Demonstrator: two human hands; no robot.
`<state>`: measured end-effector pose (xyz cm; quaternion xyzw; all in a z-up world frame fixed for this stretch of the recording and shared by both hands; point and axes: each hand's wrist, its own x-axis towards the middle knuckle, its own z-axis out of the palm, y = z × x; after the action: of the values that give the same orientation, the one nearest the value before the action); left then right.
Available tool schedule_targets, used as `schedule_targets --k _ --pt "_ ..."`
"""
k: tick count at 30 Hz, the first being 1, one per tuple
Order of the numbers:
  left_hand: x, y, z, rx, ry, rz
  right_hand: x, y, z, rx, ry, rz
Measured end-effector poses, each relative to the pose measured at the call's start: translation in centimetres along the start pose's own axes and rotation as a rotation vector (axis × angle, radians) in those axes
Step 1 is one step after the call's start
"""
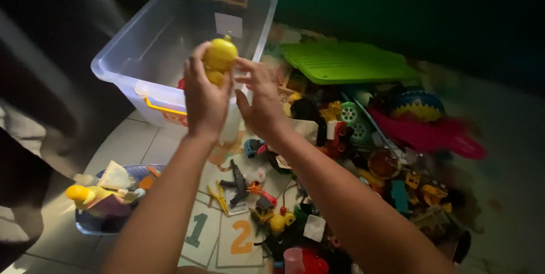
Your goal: The person is organizing and cleaning toys from a pile on the floor into containers.
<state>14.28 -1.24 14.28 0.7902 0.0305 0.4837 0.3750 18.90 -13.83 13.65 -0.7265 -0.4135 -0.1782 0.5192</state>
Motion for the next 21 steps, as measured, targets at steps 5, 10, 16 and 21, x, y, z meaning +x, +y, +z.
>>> schedule_targets --k 5,10,16,21 --pt "0.9 -5.2 -0.6 0.193 -0.107 -0.057 0.0 0.4 2.4 -0.147 -0.277 0.092" --pt "0.3 -7.8 -0.1 0.294 -0.266 -0.157 -1.5 3.3 3.6 -0.332 -0.469 0.197" --pt "-0.3 -9.2 1.1 0.308 -0.211 -0.090 -2.5 3.3 2.8 -0.464 -0.552 0.174" --pt "-1.3 -11.8 2.3 0.274 -0.302 -0.125 -2.5 3.1 2.4 -0.375 -0.564 0.211"
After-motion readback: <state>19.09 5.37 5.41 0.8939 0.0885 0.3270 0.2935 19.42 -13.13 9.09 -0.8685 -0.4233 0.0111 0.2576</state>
